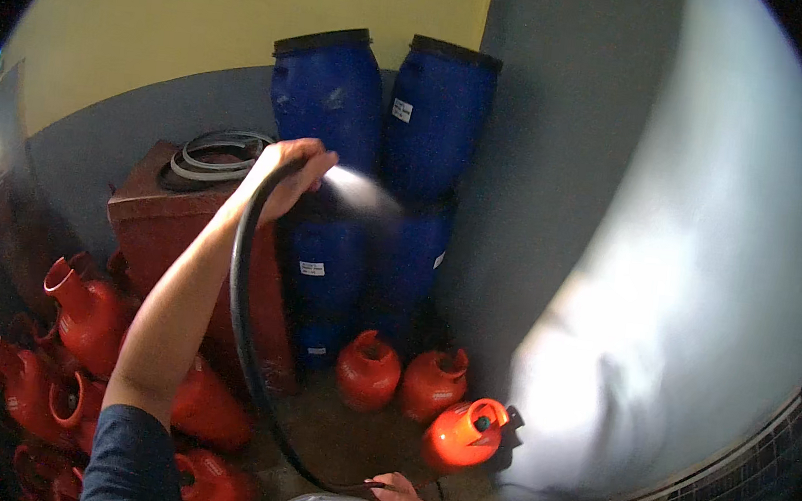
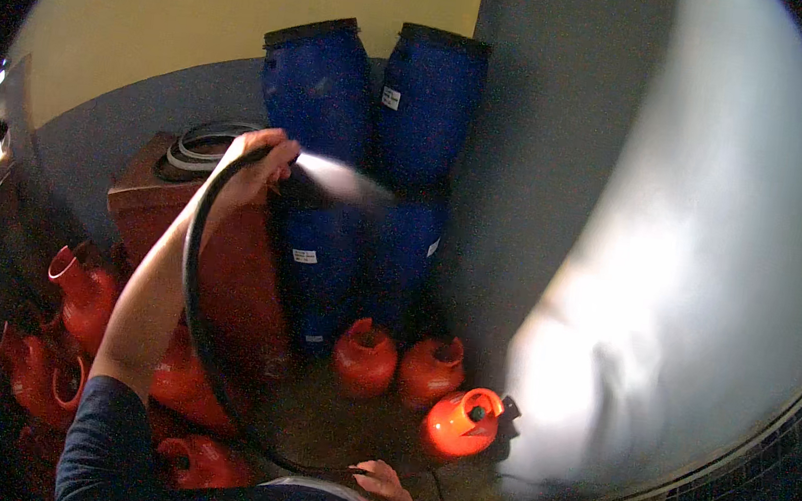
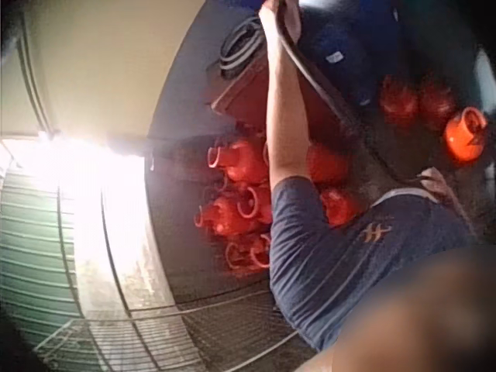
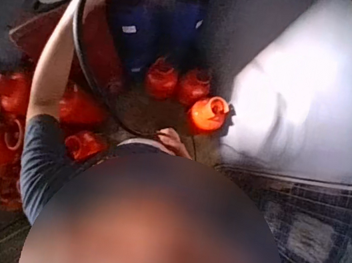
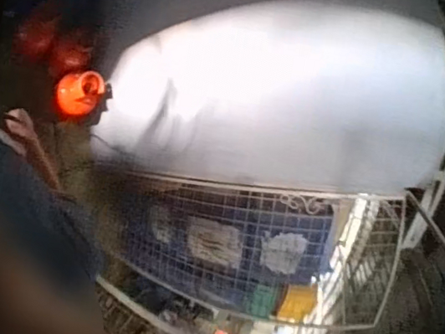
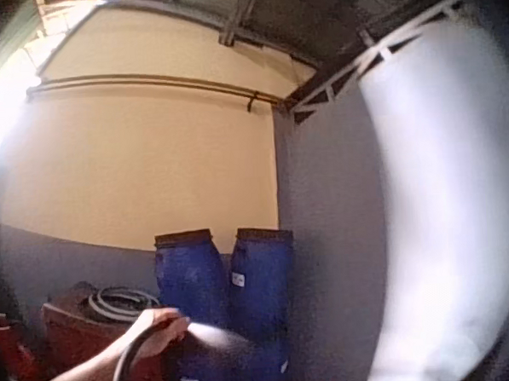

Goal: The person uses a high-pressure water hose to wash multiple red gas cylinders and blue barrels inside a caged storage area. The person sprays the cylinders and barrels, then rinses the concrete floor and metal cage walls.

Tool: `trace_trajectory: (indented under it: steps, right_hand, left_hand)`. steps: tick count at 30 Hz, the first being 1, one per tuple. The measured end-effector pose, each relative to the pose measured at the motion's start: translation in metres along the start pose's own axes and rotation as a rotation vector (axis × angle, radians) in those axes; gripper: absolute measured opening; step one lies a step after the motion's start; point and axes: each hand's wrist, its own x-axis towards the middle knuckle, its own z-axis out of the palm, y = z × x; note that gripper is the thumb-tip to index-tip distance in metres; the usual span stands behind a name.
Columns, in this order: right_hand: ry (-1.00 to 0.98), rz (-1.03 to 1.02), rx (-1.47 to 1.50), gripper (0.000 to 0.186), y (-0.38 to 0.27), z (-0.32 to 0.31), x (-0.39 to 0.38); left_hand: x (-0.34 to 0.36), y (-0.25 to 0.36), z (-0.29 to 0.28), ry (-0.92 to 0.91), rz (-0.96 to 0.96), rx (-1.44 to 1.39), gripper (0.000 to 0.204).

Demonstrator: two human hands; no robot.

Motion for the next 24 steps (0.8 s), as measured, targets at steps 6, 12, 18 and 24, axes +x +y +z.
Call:
trace_trajectory:
  steps: [6,12,18,24]
  right_hand:
    - [0.248,-0.269,-0.314,0.017,-0.055,-0.025,0.052]
    - [-0.083,0.677,-0.097,0.029,-0.093,-0.023,0.09]
    - [-0.122,0.331,-0.187,0.03,-0.128,-0.027,0.118]
    - [-0.232,0.458,-0.135,0.028,-0.163,-0.036,0.128]
  left_hand:
    - [0.027,0.071,-0.077,0.248,0.311,0.146,0.04]
    - [0.041,0.113,-0.109,0.325,0.46,-0.016,0.039]
    - [0.048,0.138,-0.098,0.138,0.426,0.004,0.04]
    - [0.054,0.13,-0.141,0.025,0.361,0.16,0.039]
